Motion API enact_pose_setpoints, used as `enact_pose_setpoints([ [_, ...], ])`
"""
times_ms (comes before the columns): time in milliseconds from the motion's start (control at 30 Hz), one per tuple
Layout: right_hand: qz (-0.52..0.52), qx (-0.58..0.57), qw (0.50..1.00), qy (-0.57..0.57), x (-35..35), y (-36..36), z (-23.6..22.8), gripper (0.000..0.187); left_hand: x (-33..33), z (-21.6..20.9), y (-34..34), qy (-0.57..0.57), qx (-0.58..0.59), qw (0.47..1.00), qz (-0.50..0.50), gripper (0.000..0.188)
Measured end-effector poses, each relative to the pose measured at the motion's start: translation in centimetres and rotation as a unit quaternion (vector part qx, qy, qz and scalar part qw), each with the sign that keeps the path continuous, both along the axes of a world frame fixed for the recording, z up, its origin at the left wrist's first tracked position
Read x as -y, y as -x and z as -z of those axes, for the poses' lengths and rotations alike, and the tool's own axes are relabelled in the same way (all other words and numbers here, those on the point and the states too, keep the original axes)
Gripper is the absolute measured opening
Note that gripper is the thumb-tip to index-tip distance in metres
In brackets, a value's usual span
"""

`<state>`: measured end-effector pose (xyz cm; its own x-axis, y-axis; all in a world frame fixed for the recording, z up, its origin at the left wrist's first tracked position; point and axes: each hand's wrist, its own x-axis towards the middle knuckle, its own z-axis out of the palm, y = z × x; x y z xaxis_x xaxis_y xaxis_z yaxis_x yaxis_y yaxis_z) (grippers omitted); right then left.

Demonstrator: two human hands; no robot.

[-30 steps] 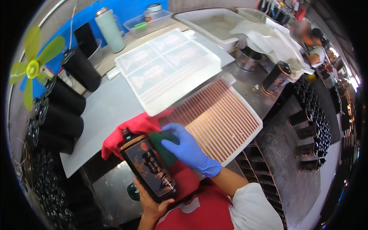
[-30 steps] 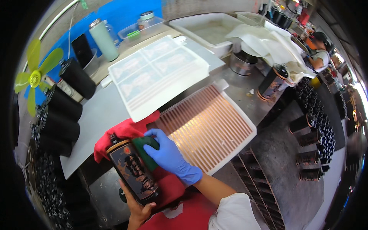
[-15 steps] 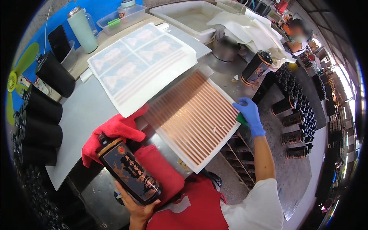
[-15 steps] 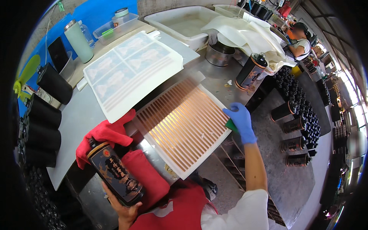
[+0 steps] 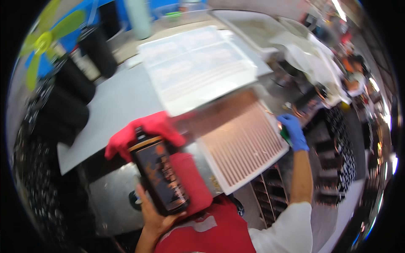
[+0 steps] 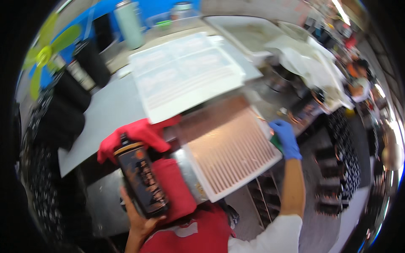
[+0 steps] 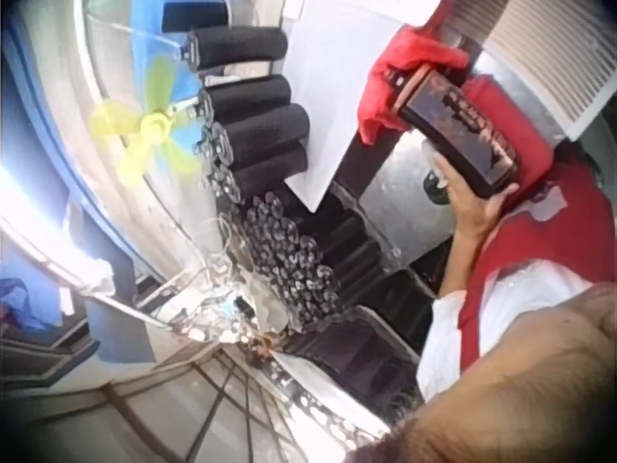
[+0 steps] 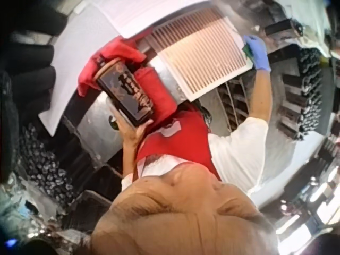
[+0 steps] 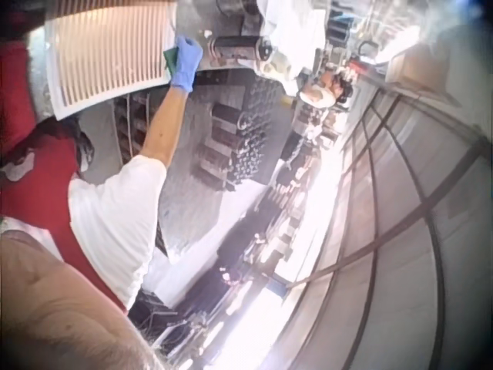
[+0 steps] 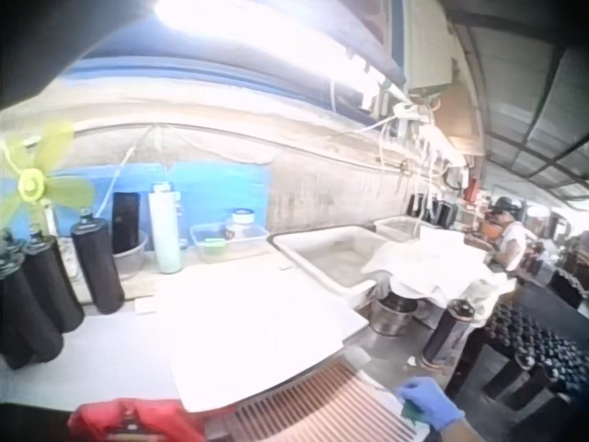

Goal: The person applies decorative labels and copper-colored bands to black cylindrical containers. They peel backing from adhesive labels, align and smooth them onto the container surface, and press copper bands around the top and bottom edges. The person wipes the container with a green cloth between steps and places finished containers aside.

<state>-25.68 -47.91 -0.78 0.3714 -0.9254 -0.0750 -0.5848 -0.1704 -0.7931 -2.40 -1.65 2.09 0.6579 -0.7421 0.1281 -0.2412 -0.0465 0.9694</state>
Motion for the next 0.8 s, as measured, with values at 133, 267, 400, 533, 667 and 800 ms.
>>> enact_pose_setpoints([
  [133, -0.086, 0.061, 0.989, -0.105, -4.1, -2.7, -4.4, 0.015, -1.0, 2.1, -0.9, -0.079, 0.207, 0.975, -0.023, 0.095],
  [267, -0.121, 0.032, 0.976, -0.176, -9.6, -6.6, -10.0, 0.01, -0.5, 0.3, -1.3, -0.058, 0.28, 0.958, -0.032, 0.091],
  [400, -0.201, -0.017, 0.968, -0.152, -15.7, -9.1, -14.5, 0.007, -0.8, 0.1, -0.8, -0.035, 0.262, 0.963, -0.052, 0.09],
  [533, -0.346, -0.093, 0.92, -0.157, -22.0, -12.5, -19.2, 0.008, -1.0, -3.2, -2.5, 0.071, 0.233, 0.97, -0.012, 0.073],
  [667, -0.511, -0.087, 0.855, -0.013, -27.0, -14.6, -23.6, 0.013, 3.1, -8.9, -4.1, 0.18, 0.049, 0.96, 0.208, 0.047],
  [800, -0.491, -0.043, 0.87, 0.003, -27.5, -15.8, -24.7, 0.016, 3.6, -11.8, -4.1, 0.142, -0.245, 0.9, 0.331, 0.019],
])
